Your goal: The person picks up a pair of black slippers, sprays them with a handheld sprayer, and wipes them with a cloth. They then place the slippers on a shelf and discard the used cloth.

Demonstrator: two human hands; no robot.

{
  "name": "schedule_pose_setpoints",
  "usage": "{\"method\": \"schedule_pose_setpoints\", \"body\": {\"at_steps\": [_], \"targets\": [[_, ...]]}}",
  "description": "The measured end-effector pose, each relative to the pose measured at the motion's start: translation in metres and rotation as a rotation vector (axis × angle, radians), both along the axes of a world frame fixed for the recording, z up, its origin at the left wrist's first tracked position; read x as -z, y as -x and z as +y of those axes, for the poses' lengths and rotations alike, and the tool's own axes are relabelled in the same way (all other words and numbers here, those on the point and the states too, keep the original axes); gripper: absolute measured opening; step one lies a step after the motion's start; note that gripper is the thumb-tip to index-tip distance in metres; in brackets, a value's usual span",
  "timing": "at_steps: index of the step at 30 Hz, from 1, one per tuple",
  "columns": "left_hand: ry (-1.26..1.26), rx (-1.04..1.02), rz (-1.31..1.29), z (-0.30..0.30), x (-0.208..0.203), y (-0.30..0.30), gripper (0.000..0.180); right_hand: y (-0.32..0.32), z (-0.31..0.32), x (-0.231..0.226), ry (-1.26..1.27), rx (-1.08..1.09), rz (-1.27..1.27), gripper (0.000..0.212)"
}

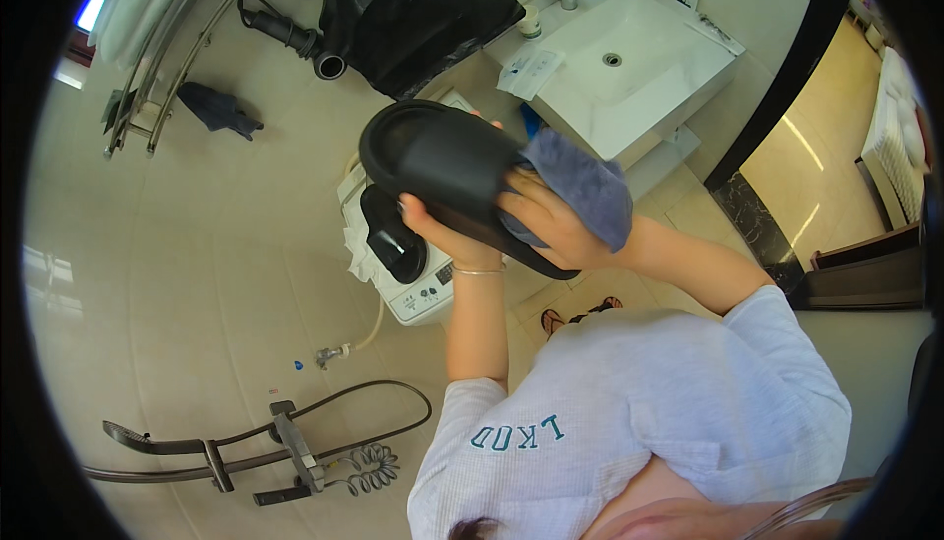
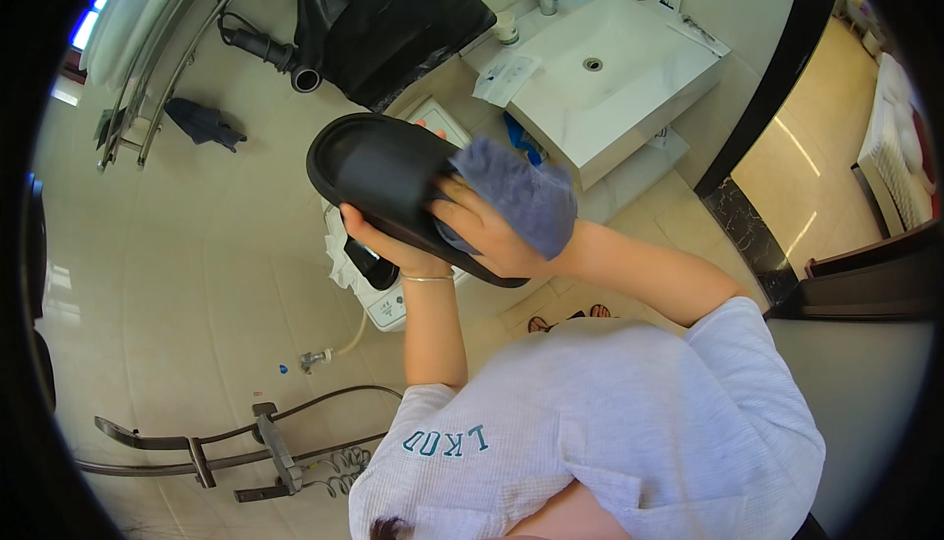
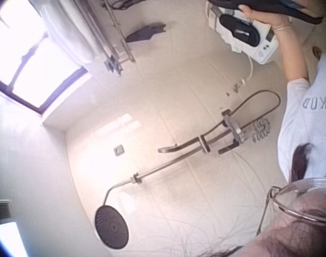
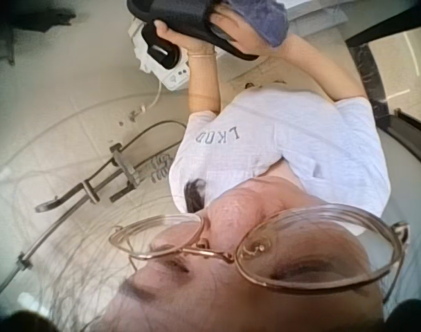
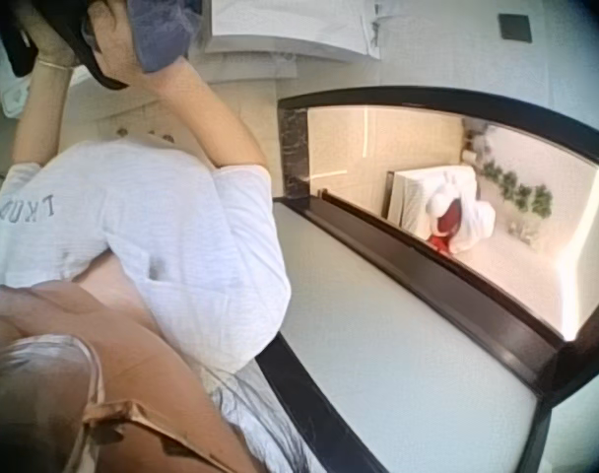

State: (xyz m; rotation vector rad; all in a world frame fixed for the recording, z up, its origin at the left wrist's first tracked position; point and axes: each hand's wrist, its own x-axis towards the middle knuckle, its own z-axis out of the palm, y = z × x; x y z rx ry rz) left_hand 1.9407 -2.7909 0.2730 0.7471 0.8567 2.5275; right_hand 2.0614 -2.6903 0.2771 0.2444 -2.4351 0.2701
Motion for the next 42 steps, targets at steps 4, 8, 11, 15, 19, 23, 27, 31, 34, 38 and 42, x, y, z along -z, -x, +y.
{"method": "schedule_pose_setpoints", "body": {"at_steps": [4,8,11,15,19,23,27,31,34,38,42], "targets": [[-0.006,0.168,0.128,0.008,0.003,-0.029,0.097,0.020,0.006,-0.004,0.135,-0.140,-0.044,0.040],[-0.073,0.300,0.009,0.006,0.000,-0.022,0.104,0.020,0.001,-0.012,0.222,-0.226,0.246,0.042],[-0.329,0.370,0.017,0.000,-0.009,-0.010,0.102,0.000,-0.009,-0.009,0.069,-0.299,0.097,0.044],[-0.505,0.316,-0.077,-0.025,-0.027,0.023,0.099,-0.030,-0.012,0.012,0.379,-0.276,-0.170,0.051],[-0.384,0.335,-0.070,-0.033,-0.030,0.038,0.091,-0.046,0.009,0.013,1.090,-0.477,-0.021,0.072],[-0.230,0.292,0.004,-0.014,-0.014,0.011,0.092,-0.027,0.022,-0.014,0.901,-0.560,0.402,0.070],[0.064,-0.031,-0.068,-0.012,0.008,-0.024,0.086,0.018,0.026,-0.033,0.586,-0.504,0.144,0.050],[0.189,0.147,0.026,-0.027,0.018,-0.012,0.085,0.037,0.031,-0.021,1.172,-0.645,0.153,0.041],[0.456,0.081,-0.002,-0.034,0.013,0.004,0.090,0.050,0.033,-0.001,1.204,-0.394,0.258,0.029],[0.730,-0.253,0.463,-0.028,0.013,-0.002,0.098,0.070,0.048,0.021,0.934,0.066,0.492,0.024],[0.692,-0.300,0.677,-0.024,0.031,-0.012,0.131,0.079,0.072,0.026,1.487,0.041,0.292,0.024]]}}
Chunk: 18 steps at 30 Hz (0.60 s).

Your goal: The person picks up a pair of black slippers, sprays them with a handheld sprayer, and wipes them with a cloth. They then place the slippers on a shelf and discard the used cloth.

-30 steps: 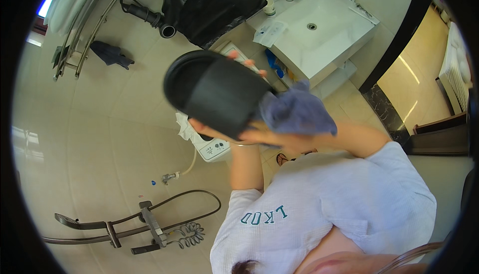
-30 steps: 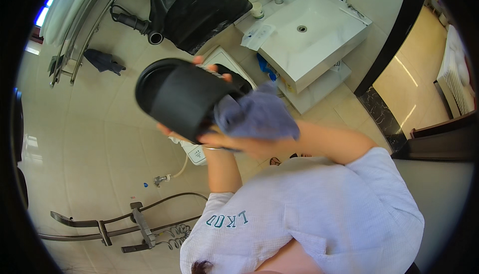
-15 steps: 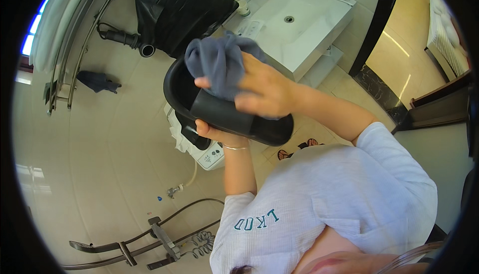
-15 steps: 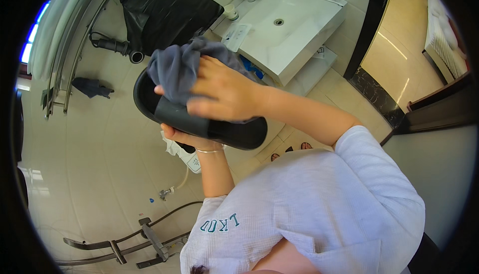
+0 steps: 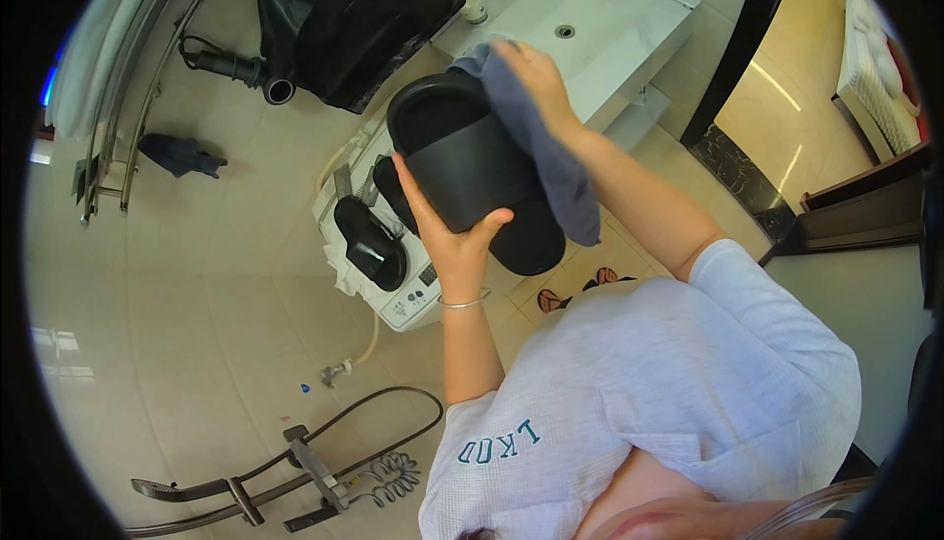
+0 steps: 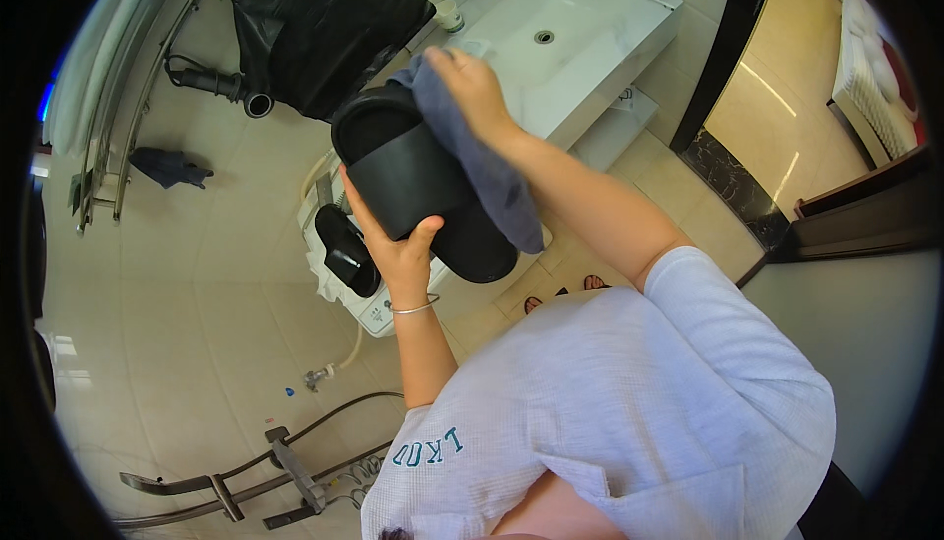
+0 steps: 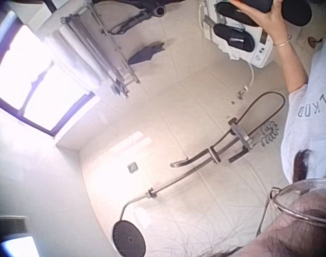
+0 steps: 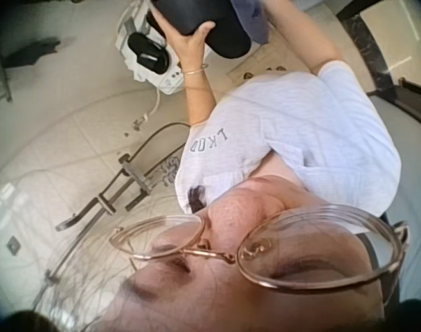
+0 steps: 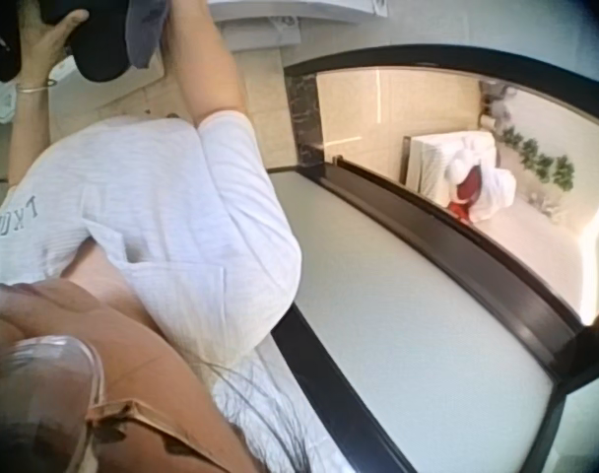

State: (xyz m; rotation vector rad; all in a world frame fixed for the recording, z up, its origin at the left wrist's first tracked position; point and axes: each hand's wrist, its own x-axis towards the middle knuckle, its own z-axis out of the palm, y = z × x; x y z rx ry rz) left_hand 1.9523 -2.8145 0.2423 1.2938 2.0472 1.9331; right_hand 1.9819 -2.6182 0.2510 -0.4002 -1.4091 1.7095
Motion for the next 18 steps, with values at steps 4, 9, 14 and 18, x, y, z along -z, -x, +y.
{"method": "schedule_pose_setpoints", "body": {"at_steps": [4,9,14,18], "targets": [[-0.140,0.212,-0.323,-0.002,0.023,0.018,0.110,-0.013,-0.001,-0.015,0.944,-0.595,0.616,0.042],[-0.489,0.258,-0.756,0.019,0.054,0.024,0.037,-0.026,-0.059,-0.024,0.206,-0.511,0.103,0.056],[-0.792,0.741,-1.057,0.034,0.049,0.057,0.026,-0.040,-0.131,0.039,-1.205,-0.107,0.272,0.038],[-0.937,0.785,-1.072,0.010,0.052,0.069,0.028,-0.070,-0.119,0.094,-1.178,-0.403,0.088,0.039]]}}
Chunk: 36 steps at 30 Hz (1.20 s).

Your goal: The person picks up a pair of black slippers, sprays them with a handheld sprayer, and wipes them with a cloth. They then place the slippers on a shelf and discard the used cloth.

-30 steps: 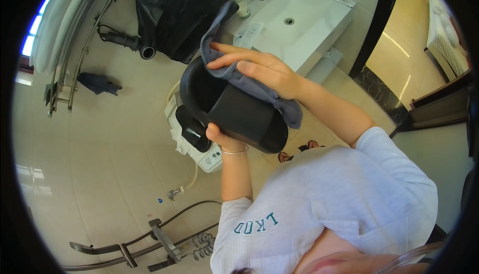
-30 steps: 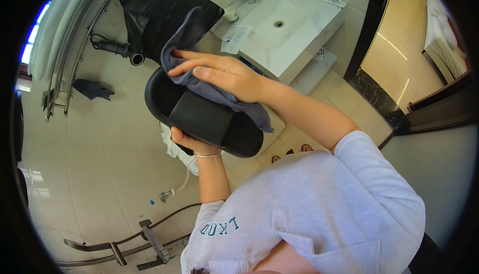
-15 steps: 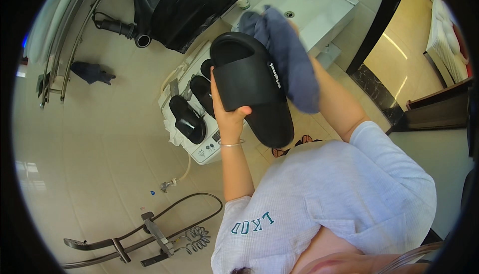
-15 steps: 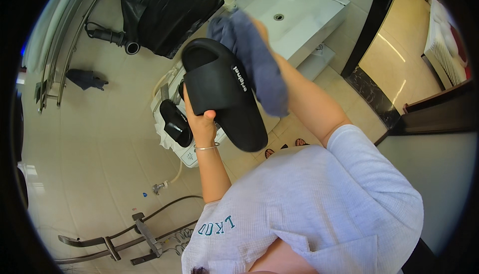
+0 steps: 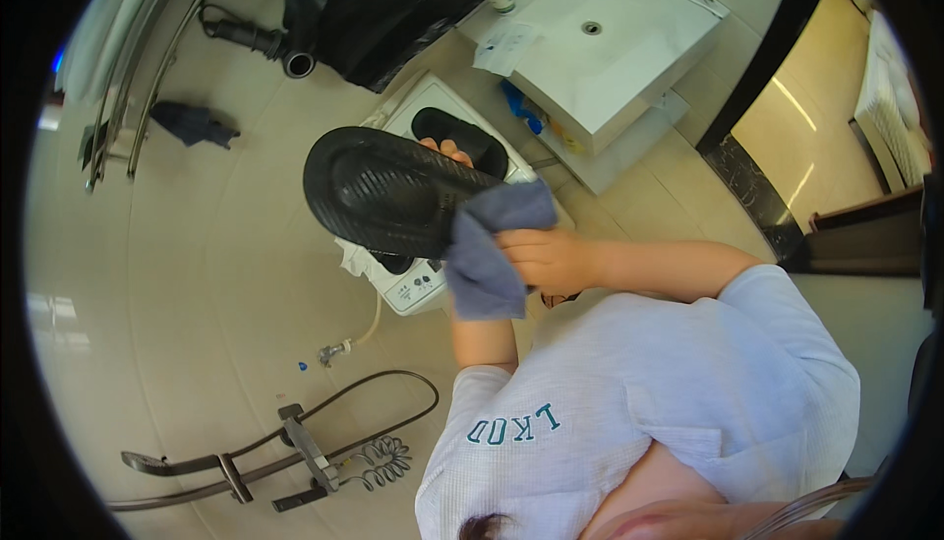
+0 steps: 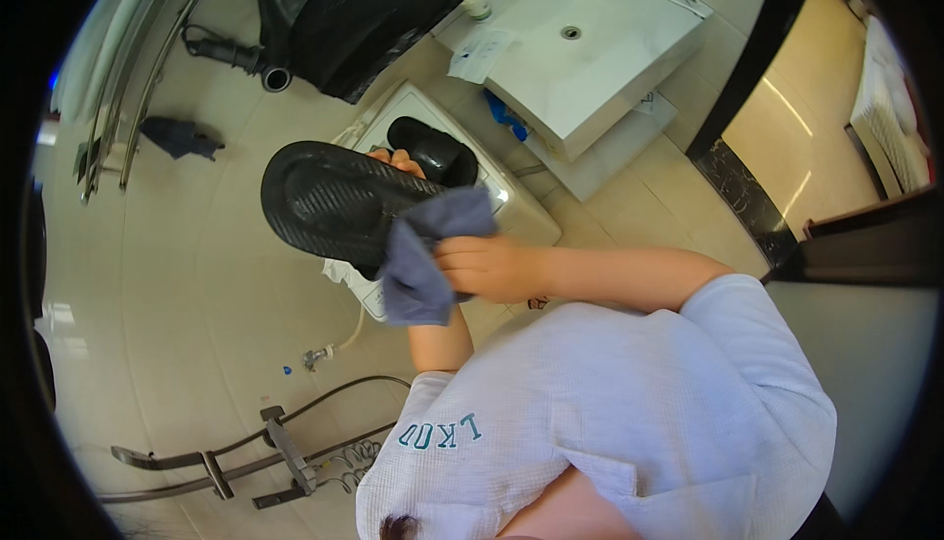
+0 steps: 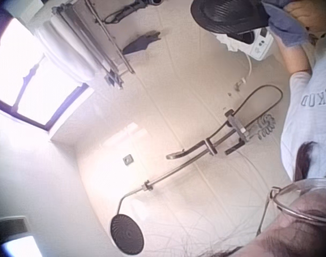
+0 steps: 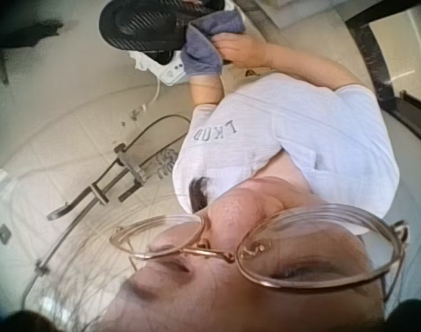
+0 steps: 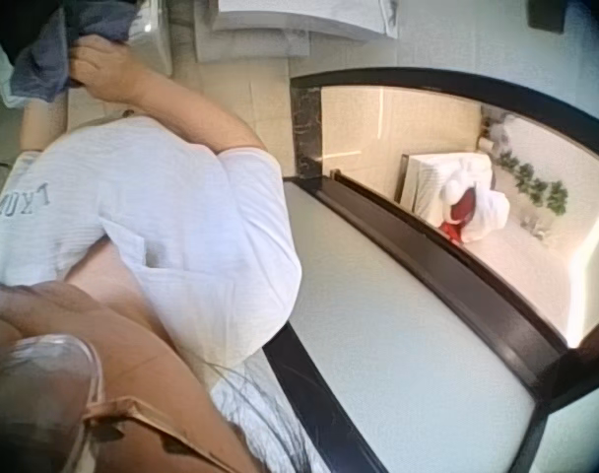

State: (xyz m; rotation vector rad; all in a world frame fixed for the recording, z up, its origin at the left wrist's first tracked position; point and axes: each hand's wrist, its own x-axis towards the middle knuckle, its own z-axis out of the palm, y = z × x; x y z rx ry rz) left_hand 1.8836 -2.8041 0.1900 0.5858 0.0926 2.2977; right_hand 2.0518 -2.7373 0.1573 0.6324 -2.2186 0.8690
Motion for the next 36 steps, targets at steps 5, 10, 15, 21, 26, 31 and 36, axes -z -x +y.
{"method": "schedule_pose_setpoints", "body": {"at_steps": [5,10,15,21,26,31,36], "targets": [[-0.148,0.123,0.081,-0.011,0.028,-0.002,0.035,-0.009,0.051,-0.047,0.547,0.183,-0.048,0.034],[0.073,-0.014,-0.024,-0.001,0.053,-0.039,0.031,0.042,0.064,-0.135,0.261,0.238,0.224,0.039],[0.155,-0.099,-0.140,-0.019,0.054,-0.057,0.027,0.071,0.030,-0.109,0.192,0.225,0.293,0.036],[0.230,-0.265,-0.324,-0.040,0.052,-0.045,0.023,0.052,-0.023,-0.026,0.333,0.006,0.116,0.023],[0.367,-0.471,-0.391,-0.058,0.025,-0.022,0.023,-0.011,-0.022,0.003,0.281,-0.346,-0.317,0.025],[0.696,-0.764,-0.308,-0.049,0.018,-0.007,0.028,-0.031,0.006,0.006,0.734,0.118,-0.614,0.067],[0.939,-0.840,0.155,-0.014,0.037,-0.025,0.036,-0.032,0.021,0.015,0.620,0.115,-0.711,0.065]]}}
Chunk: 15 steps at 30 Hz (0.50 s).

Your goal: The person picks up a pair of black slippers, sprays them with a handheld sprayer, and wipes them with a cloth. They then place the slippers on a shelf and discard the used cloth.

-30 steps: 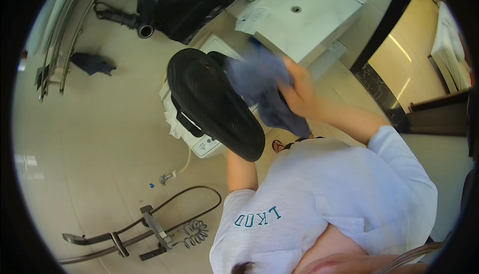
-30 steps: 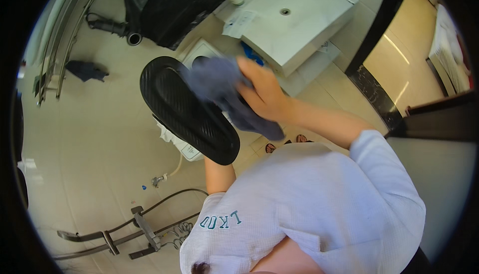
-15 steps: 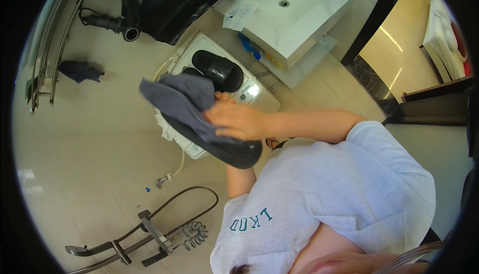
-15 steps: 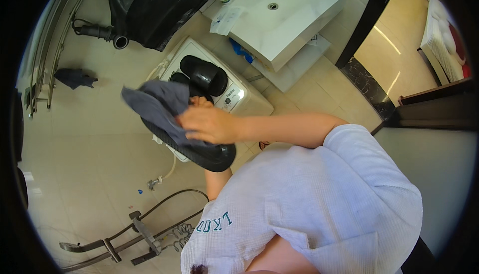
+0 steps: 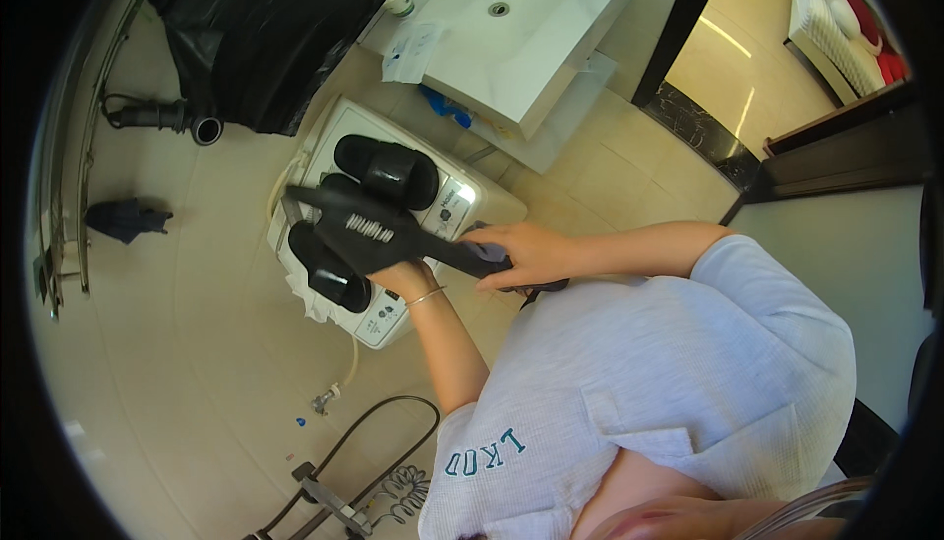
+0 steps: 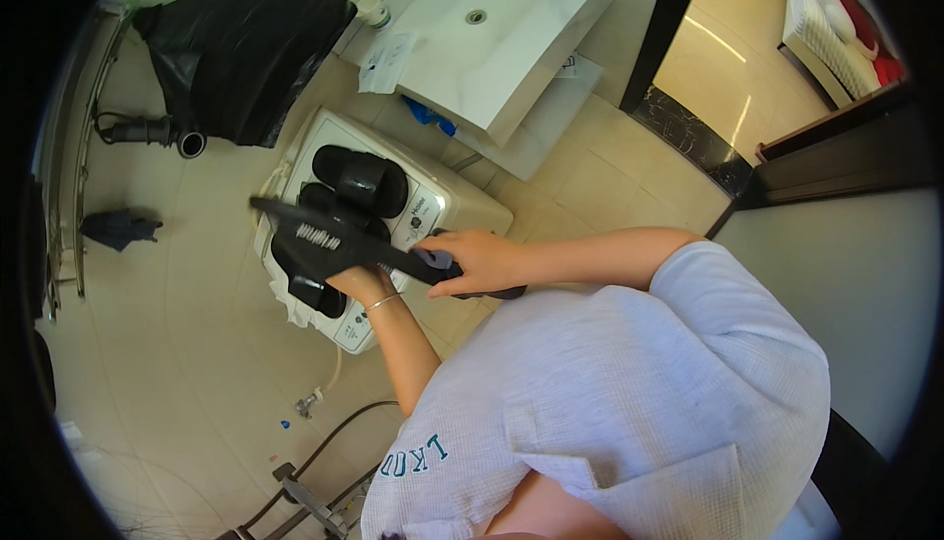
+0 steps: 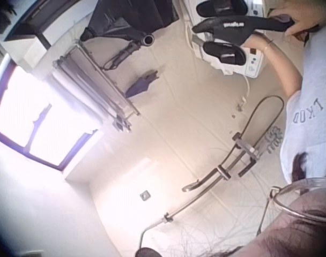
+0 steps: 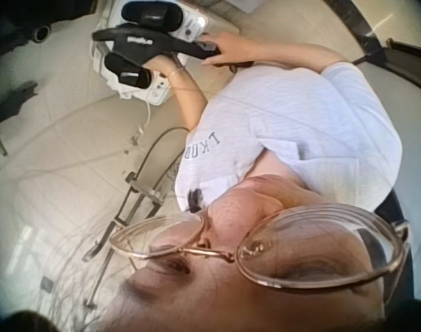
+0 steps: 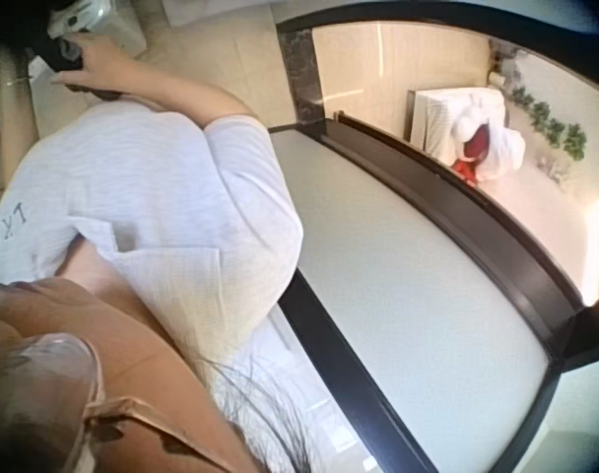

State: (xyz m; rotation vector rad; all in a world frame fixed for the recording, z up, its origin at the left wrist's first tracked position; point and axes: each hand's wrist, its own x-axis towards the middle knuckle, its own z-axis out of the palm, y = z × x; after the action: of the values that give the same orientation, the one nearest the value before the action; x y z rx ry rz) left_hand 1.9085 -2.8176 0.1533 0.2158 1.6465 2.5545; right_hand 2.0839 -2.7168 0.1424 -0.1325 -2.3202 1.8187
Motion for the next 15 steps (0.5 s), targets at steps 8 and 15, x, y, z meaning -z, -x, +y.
{"method": "schedule_pose_setpoints", "body": {"at_steps": [8,15], "targets": [[0.060,0.353,-0.290,-0.017,0.034,-0.044,0.048,-0.006,0.012,0.021,-0.006,-0.145,-0.026,0.055],[-0.032,-0.163,-0.355,-0.100,0.035,-0.018,0.050,0.005,0.013,0.024,0.040,-0.309,-0.058,0.046]]}}
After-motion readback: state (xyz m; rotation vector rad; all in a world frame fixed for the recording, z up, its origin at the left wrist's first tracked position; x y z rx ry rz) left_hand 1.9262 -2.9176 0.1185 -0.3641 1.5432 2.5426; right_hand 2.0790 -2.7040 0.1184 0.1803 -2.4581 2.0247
